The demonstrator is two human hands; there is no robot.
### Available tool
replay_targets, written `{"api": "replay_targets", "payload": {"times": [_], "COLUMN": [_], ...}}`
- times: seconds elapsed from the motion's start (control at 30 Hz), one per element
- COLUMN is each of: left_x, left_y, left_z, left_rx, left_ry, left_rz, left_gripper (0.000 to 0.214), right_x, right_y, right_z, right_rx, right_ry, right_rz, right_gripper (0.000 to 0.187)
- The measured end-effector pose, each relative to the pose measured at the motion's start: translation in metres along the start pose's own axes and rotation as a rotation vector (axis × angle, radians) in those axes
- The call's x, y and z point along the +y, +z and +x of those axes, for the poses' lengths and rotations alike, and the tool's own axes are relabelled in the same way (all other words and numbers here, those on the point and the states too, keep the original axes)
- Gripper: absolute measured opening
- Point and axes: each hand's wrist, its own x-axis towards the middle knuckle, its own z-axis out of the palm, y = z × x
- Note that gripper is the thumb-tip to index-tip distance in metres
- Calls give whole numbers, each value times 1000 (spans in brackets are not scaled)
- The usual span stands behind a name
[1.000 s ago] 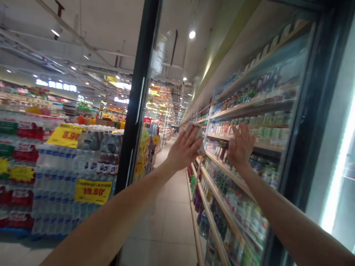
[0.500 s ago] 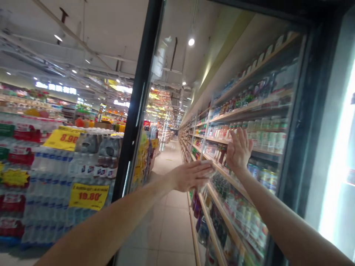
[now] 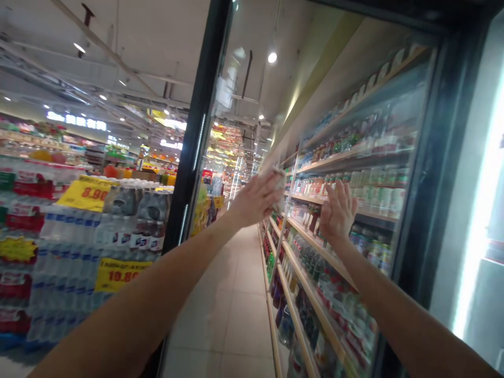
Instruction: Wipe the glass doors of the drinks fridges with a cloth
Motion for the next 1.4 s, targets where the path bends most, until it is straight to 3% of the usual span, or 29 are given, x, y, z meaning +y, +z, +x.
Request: {"api": "replay_targets", "payload": {"times": [0.07,0.13,0.17,0.27,0.33,0.37,0.47,0.53,0.57,0.7,0.73,0.77,0.87,0.93,1.0,1.1,1.13,1.17,1.3,1.33,1.4], "left_x": [-15,-15,-8,19,22,16,-11,-17,-13,12,12,7,-15,-18,-5,15,16,14,0,2,9], "left_y": [-3,-2,0,7,7,5,-2,-3,-2,4,3,2,-2,-2,1,5,4,3,-1,-1,2], "left_z": [7,11,11,8,6,6,6,5,4,0,1,3,13,19,24,28,29,31,36,37,37], "left_rx": [139,210,195,38,-9,11,172,245,243,57,31,37,178,219,146,-16,-36,-32,96,101,53], "left_ry": [-348,-494,-444,-38,39,-45,-519,-663,-626,-126,-86,-123,-460,-554,-411,-73,-28,-49,-413,-422,-267], "left_rz": [44,59,52,5,4,18,73,71,56,-9,-4,11,56,48,12,-24,-20,-7,59,54,19], "left_gripper": [49,52,52,50,50,50,51,53,53,49,48,48,50,52,52,49,48,48,52,53,53], "right_x": [0,0,0,1,1,1,2,2,2,2,2,2,1,0,1,2,3,3,4,4,4], "right_y": [0,0,0,0,0,1,2,3,3,3,2,2,1,1,1,2,2,3,3,3,3], "right_z": [0,0,0,0,-1,-1,-1,-2,-2,-2,-2,-2,-2,-1,-1,-1,-1,-1,-2,-2,-2], "right_rx": [-4,-10,-11,-4,9,17,30,28,23,23,24,24,9,-2,3,30,38,42,37,35,40], "right_ry": [6,11,12,-1,-13,-21,-29,-18,-13,-16,-17,-17,-16,-8,-2,-6,-11,-14,-20,-20,-22], "right_rz": [-6,-11,-12,-10,-7,-5,-3,-4,-4,2,4,5,2,0,-1,-1,-1,-2,0,4,7], "right_gripper": [47,46,46,46,45,45,46,47,47,46,46,46,46,46,46,46,46,46,46,46,46]}}
